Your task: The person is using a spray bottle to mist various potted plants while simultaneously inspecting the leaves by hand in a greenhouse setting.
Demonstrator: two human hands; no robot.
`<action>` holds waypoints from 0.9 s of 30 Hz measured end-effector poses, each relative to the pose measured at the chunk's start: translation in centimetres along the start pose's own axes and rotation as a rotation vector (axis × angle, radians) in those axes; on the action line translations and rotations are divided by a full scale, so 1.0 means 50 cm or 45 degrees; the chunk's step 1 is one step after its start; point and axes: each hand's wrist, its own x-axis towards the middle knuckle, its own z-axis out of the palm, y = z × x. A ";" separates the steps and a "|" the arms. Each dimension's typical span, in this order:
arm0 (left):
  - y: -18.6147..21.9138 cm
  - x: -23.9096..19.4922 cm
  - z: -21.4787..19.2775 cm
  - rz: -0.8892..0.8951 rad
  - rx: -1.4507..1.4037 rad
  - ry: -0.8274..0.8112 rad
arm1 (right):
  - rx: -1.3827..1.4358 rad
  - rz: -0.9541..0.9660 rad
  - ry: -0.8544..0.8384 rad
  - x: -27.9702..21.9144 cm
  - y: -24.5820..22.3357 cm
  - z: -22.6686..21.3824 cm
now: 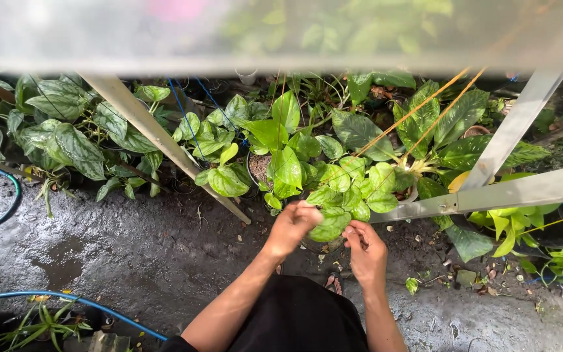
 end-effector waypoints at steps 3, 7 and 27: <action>0.122 -0.056 0.019 -0.022 0.033 -0.202 | 0.186 -0.013 -0.040 0.010 0.047 0.013; 0.066 -0.048 0.014 -0.067 0.043 -0.176 | 0.295 -0.034 -0.019 0.011 0.062 0.012; 0.274 -0.038 0.018 -0.135 0.615 -0.073 | -0.322 -0.824 0.163 -0.012 -0.028 -0.004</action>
